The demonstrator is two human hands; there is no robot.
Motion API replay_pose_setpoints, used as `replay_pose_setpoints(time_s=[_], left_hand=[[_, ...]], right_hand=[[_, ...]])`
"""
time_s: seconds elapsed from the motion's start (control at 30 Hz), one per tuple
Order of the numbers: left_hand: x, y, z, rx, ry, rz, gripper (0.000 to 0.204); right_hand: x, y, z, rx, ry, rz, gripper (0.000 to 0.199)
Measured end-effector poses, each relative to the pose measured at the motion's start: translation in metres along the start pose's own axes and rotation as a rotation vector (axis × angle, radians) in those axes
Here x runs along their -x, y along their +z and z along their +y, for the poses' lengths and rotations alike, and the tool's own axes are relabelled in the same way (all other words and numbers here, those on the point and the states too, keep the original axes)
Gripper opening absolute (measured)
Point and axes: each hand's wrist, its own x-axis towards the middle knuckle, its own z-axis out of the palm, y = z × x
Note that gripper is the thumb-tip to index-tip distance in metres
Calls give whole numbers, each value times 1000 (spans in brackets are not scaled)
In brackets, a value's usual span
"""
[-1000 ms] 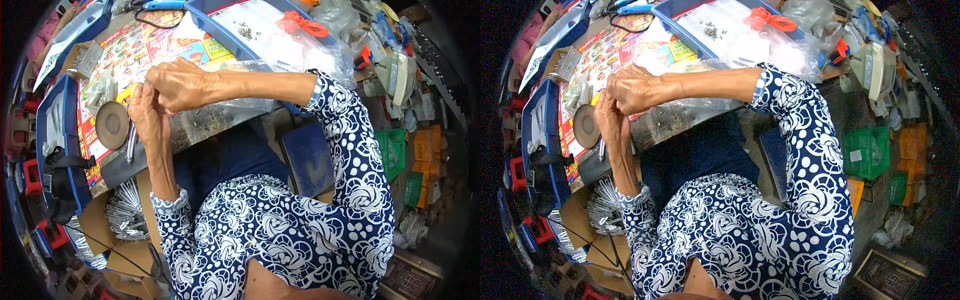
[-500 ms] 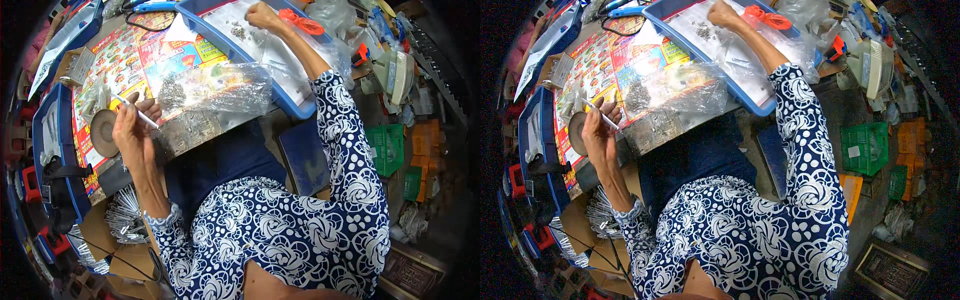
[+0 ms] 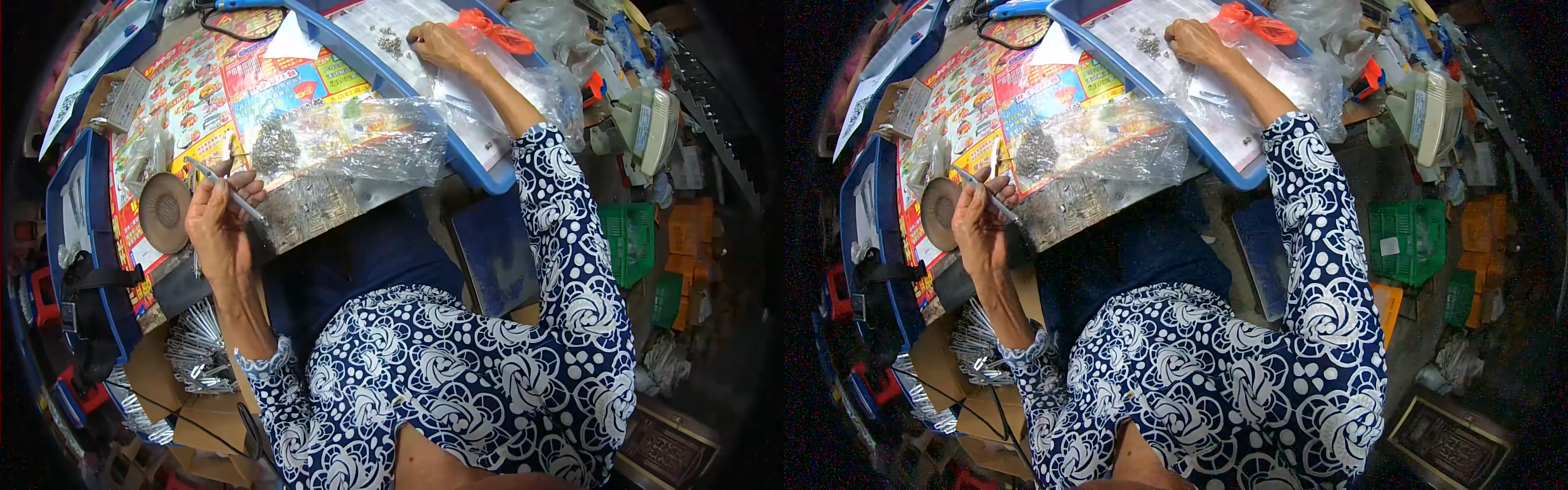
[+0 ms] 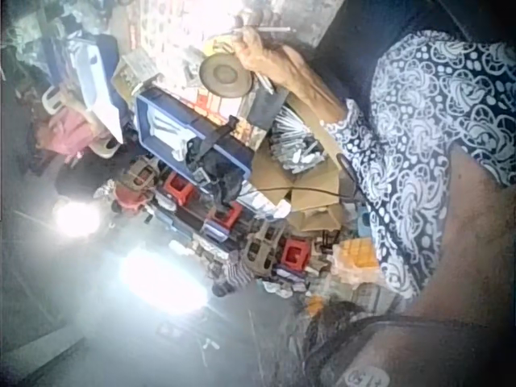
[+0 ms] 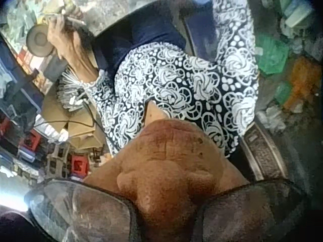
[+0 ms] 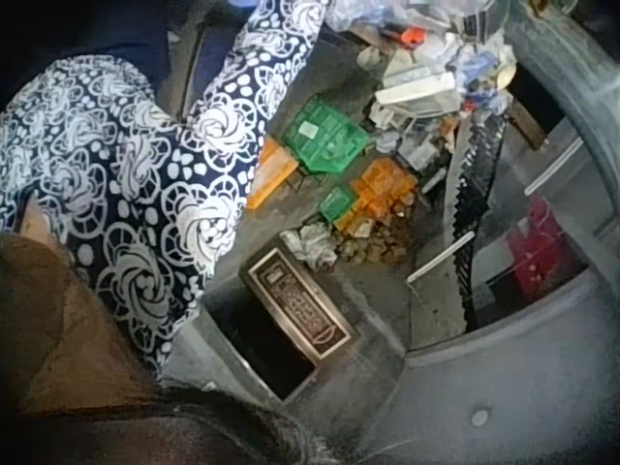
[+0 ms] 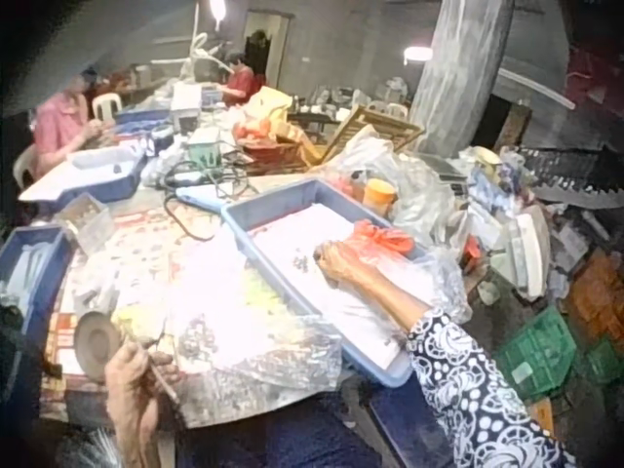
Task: The person takes small parts from bags and trays, fits them onto metal brackets by hand, and sets the assembled components aside on the table.
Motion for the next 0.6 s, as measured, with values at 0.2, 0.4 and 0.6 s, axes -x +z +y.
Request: replay_pose_setpoints(time_s=[0.2,0.4,0.6], left_hand=[[4,-3,-1,-11,4,11,27],[7,0,-3,-17,18,54,26],[7,11,-10,117,59,7,21]], right_hand=[[-3,10,-13,266,-52,-35,13],[-8,14,6,277,-50,63,11],[-15,-17,-2,-150,12,138,22]])
